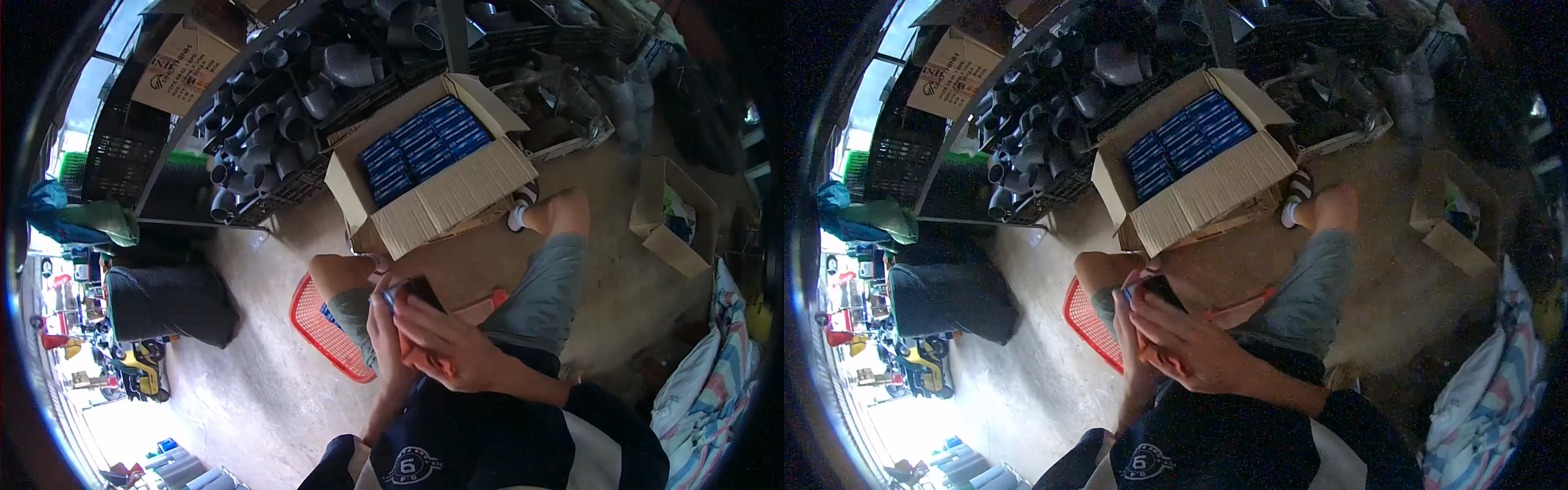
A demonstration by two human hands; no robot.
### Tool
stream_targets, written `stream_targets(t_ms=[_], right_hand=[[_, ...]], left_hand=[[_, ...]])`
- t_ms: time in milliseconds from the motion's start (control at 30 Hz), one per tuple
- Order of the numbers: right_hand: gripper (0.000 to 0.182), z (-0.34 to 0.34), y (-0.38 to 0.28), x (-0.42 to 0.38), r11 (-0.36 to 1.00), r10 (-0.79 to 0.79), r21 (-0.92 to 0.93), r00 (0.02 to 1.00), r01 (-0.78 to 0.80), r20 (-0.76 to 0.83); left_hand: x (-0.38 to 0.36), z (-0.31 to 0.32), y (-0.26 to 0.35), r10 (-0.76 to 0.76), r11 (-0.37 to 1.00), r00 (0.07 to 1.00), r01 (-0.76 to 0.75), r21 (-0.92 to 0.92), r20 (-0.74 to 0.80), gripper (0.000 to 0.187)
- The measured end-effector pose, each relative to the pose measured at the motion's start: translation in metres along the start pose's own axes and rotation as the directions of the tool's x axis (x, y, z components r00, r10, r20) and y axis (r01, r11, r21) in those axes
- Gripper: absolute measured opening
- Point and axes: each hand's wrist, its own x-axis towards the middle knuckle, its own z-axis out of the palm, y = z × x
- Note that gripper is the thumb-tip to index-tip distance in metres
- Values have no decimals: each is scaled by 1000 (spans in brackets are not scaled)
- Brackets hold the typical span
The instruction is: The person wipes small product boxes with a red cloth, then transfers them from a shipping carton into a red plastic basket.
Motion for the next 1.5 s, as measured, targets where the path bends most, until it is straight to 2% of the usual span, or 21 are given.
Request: stream_targets(t_ms=[33, 267, 333, 467, 500, 533, 600, 633, 700, 800, 900, 933, 967, 1000, 1067, 1100, 1200, 1267, 1333, 1433, 1500], right_hand=[[60, 0, 0, -8, 998, -4, 59, 999, 2, 37], [57, -10, 12, 7, 988, 47, 149, 994, -31, -102], [56, -2, 8, 5, 994, 44, 110, 990, -29, -136], [55, 4, 15, -20, 969, -4, 245, 991, -29, 134], [53, 3, 23, -24, 964, 21, 259, 989, -58, 144], [51, 3, 28, -28, 957, 48, 274, 987, -90, 155], [53, 9, 28, -34, 413, 391, 820, 890, -397, 234], [53, 17, 39, -28, 449, 383, 853, 920, -267, 87], [55, 11, 36, -19, 612, 300, 780, 951, -128, -79], [56, -4, 25, 9, 849, 4, 510, 964, 137, -266], [59, 0, 22, 10, 980, -111, 163, 993, 118, -50], [61, 5, 24, 10, 983, -170, -54, 984, 173, 54], [66, 17, 24, 11, 953, -241, -182, 970, 241, 21], [68, 21, 27, 15, 952, -234, -196, 972, 234, 26], [73, 24, 32, 24, 950, -214, -226, 976, 215, 27], [53, 19, 29, 32, 942, -215, -267, 977, 205, -7], [64, 18, 29, 47, 980, -175, -107, 980, 166, -90], [54, 19, 21, 56, 929, 103, 370, 959, 2, -263], [48, 21, 22, 58, 777, 304, 628, 899, -43, -314], [48, 47, 43, 42, 731, 407, 681, 831, -46, -380], [48, 59, 31, 31, 736, 460, 671, 793, -88, -400]], left_hand=[[8, -14, -3, -190, 978, 982, 190, -82, 4, 53], [-21, 17, -7, 118, 952, 993, -119, 280, 20, 54], [-10, 13, -1, 96, 990, 994, -90, 104, -51, 56], [32, -14, 7, 65, 991, 961, -93, -95, -270, 60], [33, -22, 18, 85, 988, 996, -82, -129, 16, 64], [35, -19, 19, 85, 964, 993, -60, -261, 85, 63], [37, -9, 19, 112, 864, 972, 8, -504, 209, 62], [28, -15, 10, -41, 887, 997, 67, -456, 67, 67], [17, -10, -16, 27, 975, 999, -21, -221, 23, 71], [11, 2, -13, -28, 981, 998, 39, -189, 60, 70], [19, -3, 18, -124, 981, 989, 134, -139, 77, 72], [29, 3, 20, 55, 983, 988, -29, -179, 142, 74], [31, 1, 21, 55, 974, 977, -7, -225, 208, 74], [32, -3, 21, 57, 963, 960, 19, -268, 274, 75], [24, -17, -2, 27, 979, 988, 4, -205, 149, 75], [18, -28, -22, 14, 985, 996, 1, -172, 88, 76], [5, -40, -57, -13, 997, 996, 6, -77, -87, 76], [0, -14, -30, 125, 990, 992, -125, -59, -5, 76], [-5, 7, -3, 261, 965, 964, -262, 1, 47, 75], [0, 16, 8, 406, 902, 914, -401, 157, 3, 75], [13, 20, 14, 461, 884, 886, -463, 63, 43, 79]])
